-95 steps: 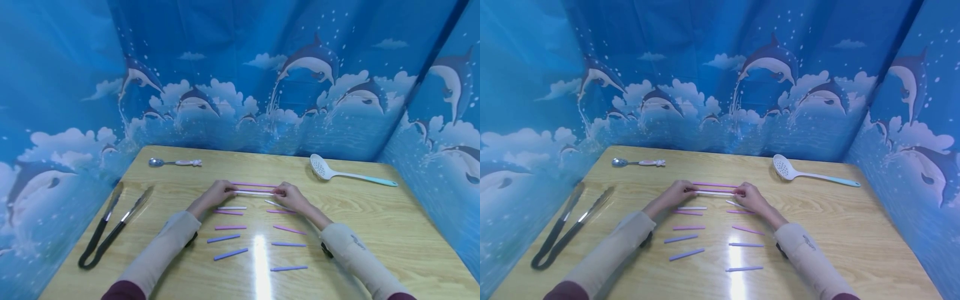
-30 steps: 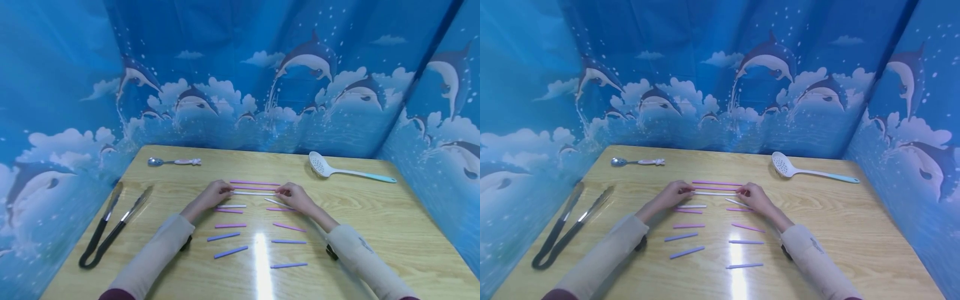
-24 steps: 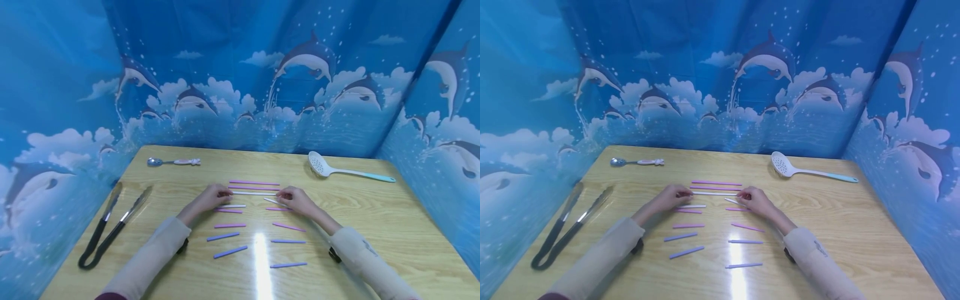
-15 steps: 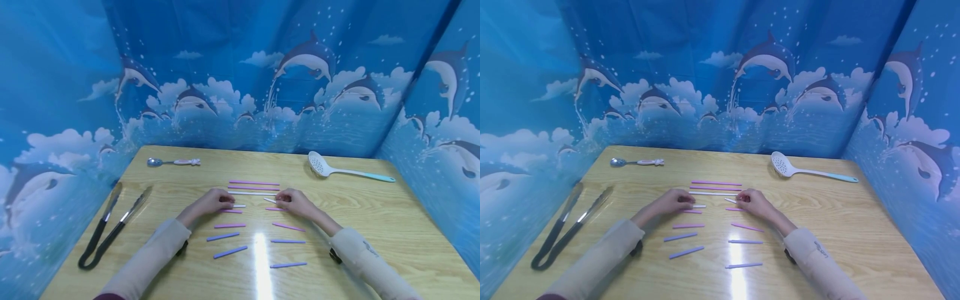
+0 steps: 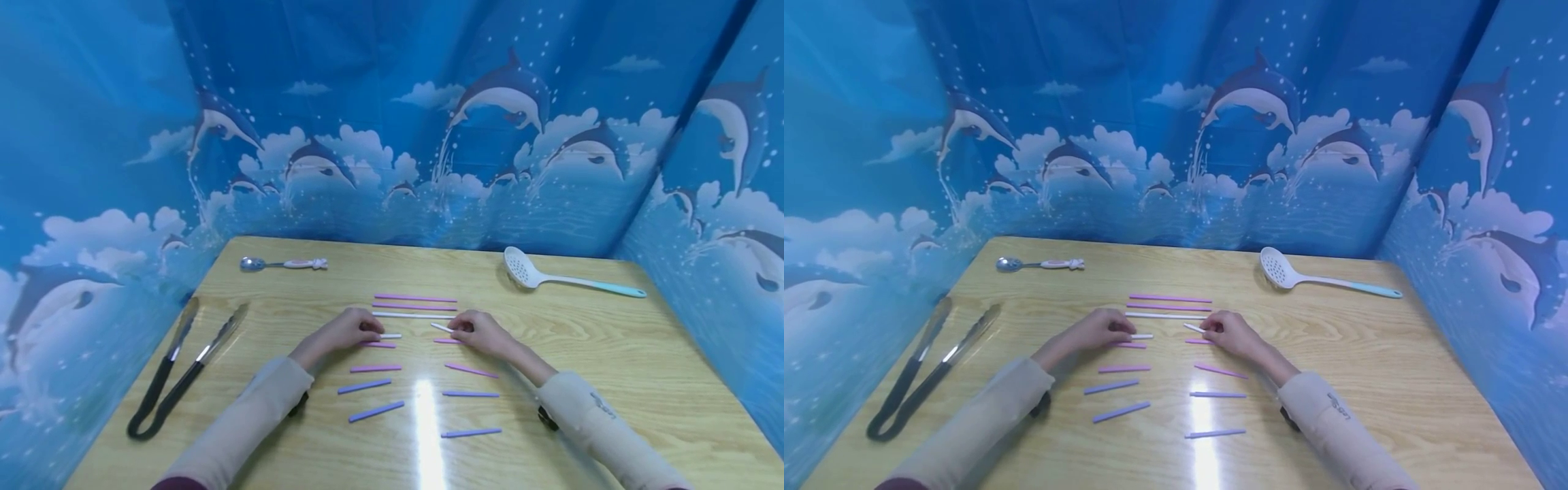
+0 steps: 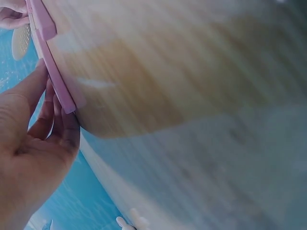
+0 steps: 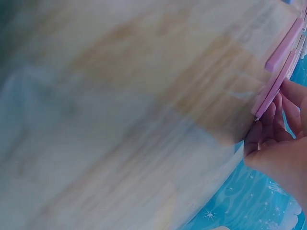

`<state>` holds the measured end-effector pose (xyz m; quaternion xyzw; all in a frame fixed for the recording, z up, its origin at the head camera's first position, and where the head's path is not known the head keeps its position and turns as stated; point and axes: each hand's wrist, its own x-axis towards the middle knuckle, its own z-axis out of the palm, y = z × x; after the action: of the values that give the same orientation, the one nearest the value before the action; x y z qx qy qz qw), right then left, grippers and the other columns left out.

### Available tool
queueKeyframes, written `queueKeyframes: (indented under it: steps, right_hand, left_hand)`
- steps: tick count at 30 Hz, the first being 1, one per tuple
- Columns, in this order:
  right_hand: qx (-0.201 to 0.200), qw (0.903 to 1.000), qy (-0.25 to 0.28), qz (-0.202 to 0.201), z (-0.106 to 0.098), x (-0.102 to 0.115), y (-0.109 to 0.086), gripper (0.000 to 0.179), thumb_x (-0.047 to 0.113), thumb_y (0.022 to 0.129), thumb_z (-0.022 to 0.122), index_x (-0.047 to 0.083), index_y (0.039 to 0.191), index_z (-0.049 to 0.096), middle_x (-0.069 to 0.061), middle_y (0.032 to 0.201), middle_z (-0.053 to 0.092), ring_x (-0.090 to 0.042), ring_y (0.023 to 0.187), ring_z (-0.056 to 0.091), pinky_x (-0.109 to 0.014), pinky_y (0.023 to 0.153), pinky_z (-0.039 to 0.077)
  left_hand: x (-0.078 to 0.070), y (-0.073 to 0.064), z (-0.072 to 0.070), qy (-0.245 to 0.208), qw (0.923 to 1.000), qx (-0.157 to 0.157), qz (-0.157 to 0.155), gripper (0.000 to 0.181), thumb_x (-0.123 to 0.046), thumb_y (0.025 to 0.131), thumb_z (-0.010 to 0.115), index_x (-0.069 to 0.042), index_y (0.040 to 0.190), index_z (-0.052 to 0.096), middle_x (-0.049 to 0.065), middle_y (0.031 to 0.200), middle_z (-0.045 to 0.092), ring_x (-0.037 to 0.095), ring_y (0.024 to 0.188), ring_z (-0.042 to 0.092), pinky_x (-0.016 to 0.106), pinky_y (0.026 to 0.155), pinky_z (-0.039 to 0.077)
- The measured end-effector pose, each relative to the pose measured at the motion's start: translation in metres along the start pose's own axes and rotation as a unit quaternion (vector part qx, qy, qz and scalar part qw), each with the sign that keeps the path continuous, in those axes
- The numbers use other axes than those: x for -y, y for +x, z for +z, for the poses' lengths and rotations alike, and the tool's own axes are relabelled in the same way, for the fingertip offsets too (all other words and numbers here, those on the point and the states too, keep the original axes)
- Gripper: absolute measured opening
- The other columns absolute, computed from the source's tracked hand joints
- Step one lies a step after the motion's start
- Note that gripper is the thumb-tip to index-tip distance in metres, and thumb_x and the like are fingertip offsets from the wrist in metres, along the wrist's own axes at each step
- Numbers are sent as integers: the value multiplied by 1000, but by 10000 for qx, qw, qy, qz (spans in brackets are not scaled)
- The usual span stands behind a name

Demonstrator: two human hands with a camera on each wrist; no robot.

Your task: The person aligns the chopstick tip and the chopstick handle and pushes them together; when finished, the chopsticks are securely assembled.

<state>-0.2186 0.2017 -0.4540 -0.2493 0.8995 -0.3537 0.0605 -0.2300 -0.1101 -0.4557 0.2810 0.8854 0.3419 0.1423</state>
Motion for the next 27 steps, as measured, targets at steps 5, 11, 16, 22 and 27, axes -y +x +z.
queueKeyframes:
  steps: [5, 11, 16, 22, 27]
  right_hand:
    - [19, 10000, -87, -10, 1, 0, 0, 9, 5, 87, 65, -1, 93, 70, -1, 76, 60, -5, 69, 50, -20, 61, 44]
    - [-2, 10000, 19, 52, 0, 1, 0, 10, 5, 87, 65, -2, 94, 70, -1, 77, 61, -5, 68, 50, -20, 60, 44]
    - [-114, 9998, 128, -41, 1, 4, 0, 12, 4, 86, 66, -2, 97, 70, -1, 78, 61, -6, 70, 51, -20, 62, 46]
    - [-141, 9990, 349, -224, 6, 15, 2, 15, 6, 86, 67, -2, 99, 69, -3, 80, 62, -9, 73, 55, -21, 66, 50]
    - [-145, 9983, 439, -352, 12, 24, 5, 12, 6, 87, 66, 0, 97, 70, -2, 80, 62, -8, 74, 56, -22, 68, 51]
  left_hand:
    - [0, 0, 0, 136, 9997, -14, 225, 15, -11, 88, 66, -4, 99, 72, 7, 94, 69, 18, 89, 63, 28, 81, 52]
    - [0, 0, 0, 209, 9994, -45, 265, 14, -11, 88, 66, -3, 99, 72, 7, 93, 68, 18, 88, 62, 28, 82, 51]
    - [-3, 1, 0, 126, 9997, -157, 158, 15, -11, 89, 65, -4, 101, 72, 5, 93, 68, 17, 88, 61, 28, 81, 50]
    - [-6, 3, 1, 89, 9983, -424, 396, 16, -10, 91, 63, -3, 103, 70, 9, 100, 69, 23, 96, 63, 32, 86, 51]
    - [-9, 6, 3, 39, 9978, -442, 499, 16, -8, 92, 61, -2, 104, 69, 11, 103, 69, 24, 99, 63, 32, 87, 52]
